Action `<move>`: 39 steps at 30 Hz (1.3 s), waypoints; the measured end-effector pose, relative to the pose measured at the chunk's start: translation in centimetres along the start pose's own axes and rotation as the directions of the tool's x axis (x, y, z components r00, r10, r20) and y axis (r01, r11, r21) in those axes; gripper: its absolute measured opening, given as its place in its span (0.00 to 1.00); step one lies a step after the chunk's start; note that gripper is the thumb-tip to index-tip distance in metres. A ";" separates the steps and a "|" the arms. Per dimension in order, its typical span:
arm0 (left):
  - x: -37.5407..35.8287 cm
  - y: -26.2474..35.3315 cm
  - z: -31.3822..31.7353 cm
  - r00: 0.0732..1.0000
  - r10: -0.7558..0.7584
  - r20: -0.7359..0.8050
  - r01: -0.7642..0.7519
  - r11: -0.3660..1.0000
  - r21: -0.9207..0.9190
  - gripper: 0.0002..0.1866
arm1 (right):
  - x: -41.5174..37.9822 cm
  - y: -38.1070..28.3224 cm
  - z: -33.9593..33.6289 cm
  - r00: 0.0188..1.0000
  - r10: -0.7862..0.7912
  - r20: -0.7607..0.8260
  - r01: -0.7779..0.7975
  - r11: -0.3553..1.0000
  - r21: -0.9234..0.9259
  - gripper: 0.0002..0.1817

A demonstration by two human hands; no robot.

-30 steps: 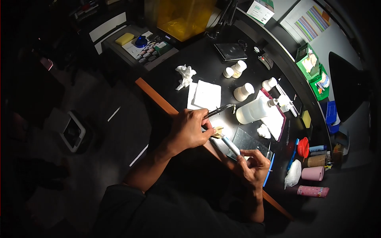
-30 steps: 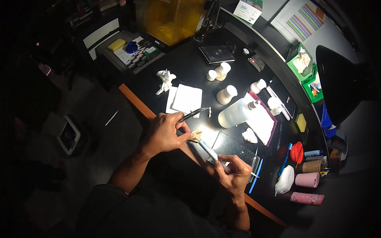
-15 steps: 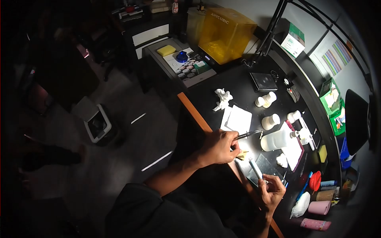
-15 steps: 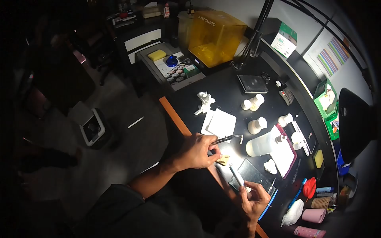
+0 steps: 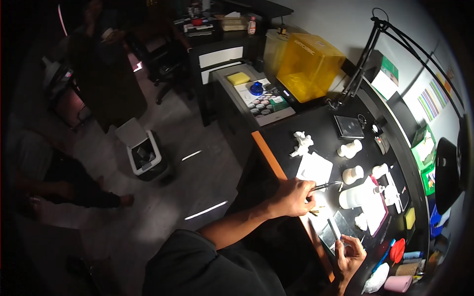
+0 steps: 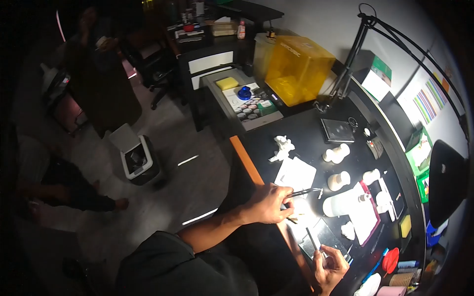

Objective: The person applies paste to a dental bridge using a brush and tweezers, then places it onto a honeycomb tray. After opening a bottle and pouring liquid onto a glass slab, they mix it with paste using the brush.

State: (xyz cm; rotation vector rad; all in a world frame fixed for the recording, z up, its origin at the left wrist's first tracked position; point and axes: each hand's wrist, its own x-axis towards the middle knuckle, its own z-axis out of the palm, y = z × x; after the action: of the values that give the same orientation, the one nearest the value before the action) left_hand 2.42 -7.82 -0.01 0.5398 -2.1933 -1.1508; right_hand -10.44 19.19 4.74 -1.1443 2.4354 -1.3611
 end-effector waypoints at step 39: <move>0.0 1.3 -0.3 0.992 -0.072 0.099 0.069 0.997 0.036 0.16 | 0.7 -3.0 2.0 0.991 -0.131 0.008 0.130 0.978 -0.165 0.07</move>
State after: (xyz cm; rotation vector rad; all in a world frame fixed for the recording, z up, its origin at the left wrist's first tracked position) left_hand 2.51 -7.31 1.24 0.5891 -2.2980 -1.2051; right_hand -8.32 16.44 6.04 -1.3631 2.5567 -1.2117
